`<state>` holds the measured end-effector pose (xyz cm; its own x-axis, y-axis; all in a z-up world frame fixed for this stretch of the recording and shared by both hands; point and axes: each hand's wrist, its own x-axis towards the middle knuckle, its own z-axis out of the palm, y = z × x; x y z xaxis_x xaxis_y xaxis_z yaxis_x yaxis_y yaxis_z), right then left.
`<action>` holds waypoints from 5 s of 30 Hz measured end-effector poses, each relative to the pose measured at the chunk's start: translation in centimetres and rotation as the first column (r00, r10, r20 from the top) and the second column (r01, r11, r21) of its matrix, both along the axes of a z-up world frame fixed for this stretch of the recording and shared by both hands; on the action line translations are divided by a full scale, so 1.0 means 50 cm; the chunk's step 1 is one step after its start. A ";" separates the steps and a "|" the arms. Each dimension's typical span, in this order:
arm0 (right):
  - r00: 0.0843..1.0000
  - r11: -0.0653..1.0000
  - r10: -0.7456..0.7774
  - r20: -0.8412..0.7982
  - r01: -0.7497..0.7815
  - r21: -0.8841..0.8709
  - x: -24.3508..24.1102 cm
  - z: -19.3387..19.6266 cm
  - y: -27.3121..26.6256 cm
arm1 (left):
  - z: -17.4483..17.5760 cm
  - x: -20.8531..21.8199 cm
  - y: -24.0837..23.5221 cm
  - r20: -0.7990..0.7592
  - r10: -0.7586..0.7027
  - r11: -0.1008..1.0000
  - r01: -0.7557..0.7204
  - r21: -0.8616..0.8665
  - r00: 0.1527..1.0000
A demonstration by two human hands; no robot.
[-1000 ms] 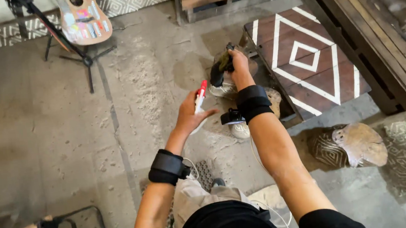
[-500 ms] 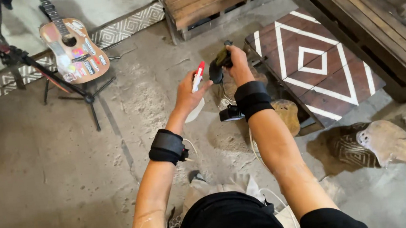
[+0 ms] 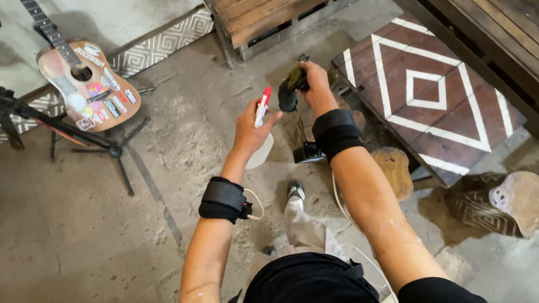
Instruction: The person cleans wooden furniture by spraying a liquid from a bottle and wiping surfaces with a cloth. They clean a patterned table, a wooden bench, and a chair in sequence.
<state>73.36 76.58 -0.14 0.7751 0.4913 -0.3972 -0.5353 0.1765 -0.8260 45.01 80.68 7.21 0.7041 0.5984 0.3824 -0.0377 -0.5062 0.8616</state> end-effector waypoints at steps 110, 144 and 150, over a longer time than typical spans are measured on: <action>0.971 0.992 0.097 0.218 -0.076 -0.105 2.799 -0.159 0.818 | -0.217 2.964 1.192 -0.099 -0.297 0.921 0.258 -0.291 0.950; 0.962 0.971 0.229 0.152 -0.214 -0.109 3.445 -0.253 1.028 | -0.347 3.466 1.205 -0.228 0.208 0.960 -0.243 -0.141 0.951; 0.888 0.905 0.413 0.201 -0.375 -0.202 3.690 -0.301 1.047 | -0.405 3.671 1.169 -0.261 0.314 0.925 -0.356 -0.132 0.913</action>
<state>257.88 128.94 -15.20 0.6095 0.7234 -0.3245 -0.3228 -0.1474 -0.9349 228.55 139.12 -13.03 0.5062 0.8563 0.1027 0.3181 -0.2960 0.9007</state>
